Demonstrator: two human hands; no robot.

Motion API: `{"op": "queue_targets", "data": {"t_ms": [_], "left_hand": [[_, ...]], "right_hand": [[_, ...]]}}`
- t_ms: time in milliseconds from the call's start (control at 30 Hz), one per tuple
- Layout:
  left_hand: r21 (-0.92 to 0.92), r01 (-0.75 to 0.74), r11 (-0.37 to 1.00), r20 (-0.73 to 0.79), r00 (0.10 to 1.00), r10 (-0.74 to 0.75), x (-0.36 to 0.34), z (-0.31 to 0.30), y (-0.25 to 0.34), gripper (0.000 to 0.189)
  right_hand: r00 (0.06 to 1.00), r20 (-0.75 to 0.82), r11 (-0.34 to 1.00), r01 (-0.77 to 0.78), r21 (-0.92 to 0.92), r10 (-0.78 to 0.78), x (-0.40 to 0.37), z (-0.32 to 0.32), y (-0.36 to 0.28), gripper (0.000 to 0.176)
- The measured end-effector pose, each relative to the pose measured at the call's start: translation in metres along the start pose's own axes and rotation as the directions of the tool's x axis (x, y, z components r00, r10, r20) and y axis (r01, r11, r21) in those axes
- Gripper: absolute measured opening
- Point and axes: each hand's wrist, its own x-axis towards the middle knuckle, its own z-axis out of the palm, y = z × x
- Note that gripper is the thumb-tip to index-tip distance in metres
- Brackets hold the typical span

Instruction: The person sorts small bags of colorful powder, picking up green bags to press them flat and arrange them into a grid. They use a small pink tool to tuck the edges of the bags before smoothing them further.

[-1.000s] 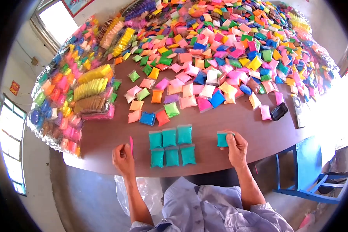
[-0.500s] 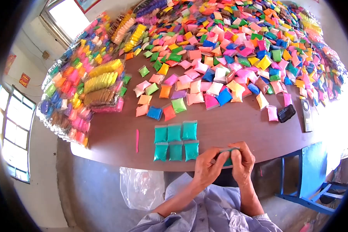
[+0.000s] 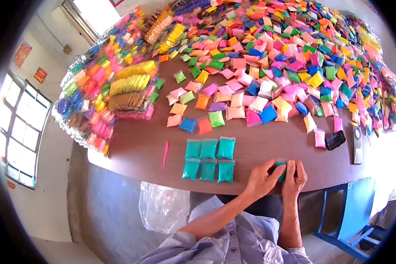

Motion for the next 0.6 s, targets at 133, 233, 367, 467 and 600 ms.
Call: {"op": "queue_targets", "data": {"t_ms": [133,233,367,467,600], "left_hand": [[-0.026,-0.050,0.998,0.001,0.999,0.050,0.012,0.004,-0.002,0.026],[-0.212,-0.037,0.977,-0.006,0.999,0.037,0.011,0.014,-0.005,0.026],[0.140,-0.048,0.989,0.103,0.994,0.034,0.007,0.007,-0.010,0.028],[0.080,-0.098,0.992,0.019,0.995,0.097,0.007,0.010,-0.021,0.030],[0.076,-0.035,0.996,0.055,0.998,0.031,0.007,0.001,-0.025,0.030]], "right_hand": [[0.998,0.022,0.998,-0.052,-0.024,0.053,0.005,-0.006,0.014,0.025],[0.998,-0.045,0.999,-0.039,-0.016,0.038,0.004,-0.002,0.025,0.028],[0.996,-0.089,0.992,-0.019,-0.123,0.008,0.002,-0.004,0.021,0.033],[0.998,-0.032,0.997,-0.060,-0.050,0.058,0.001,-0.006,0.024,0.034],[1.000,0.009,0.995,-0.015,-0.096,0.016,0.003,0.000,0.016,0.035]]}}
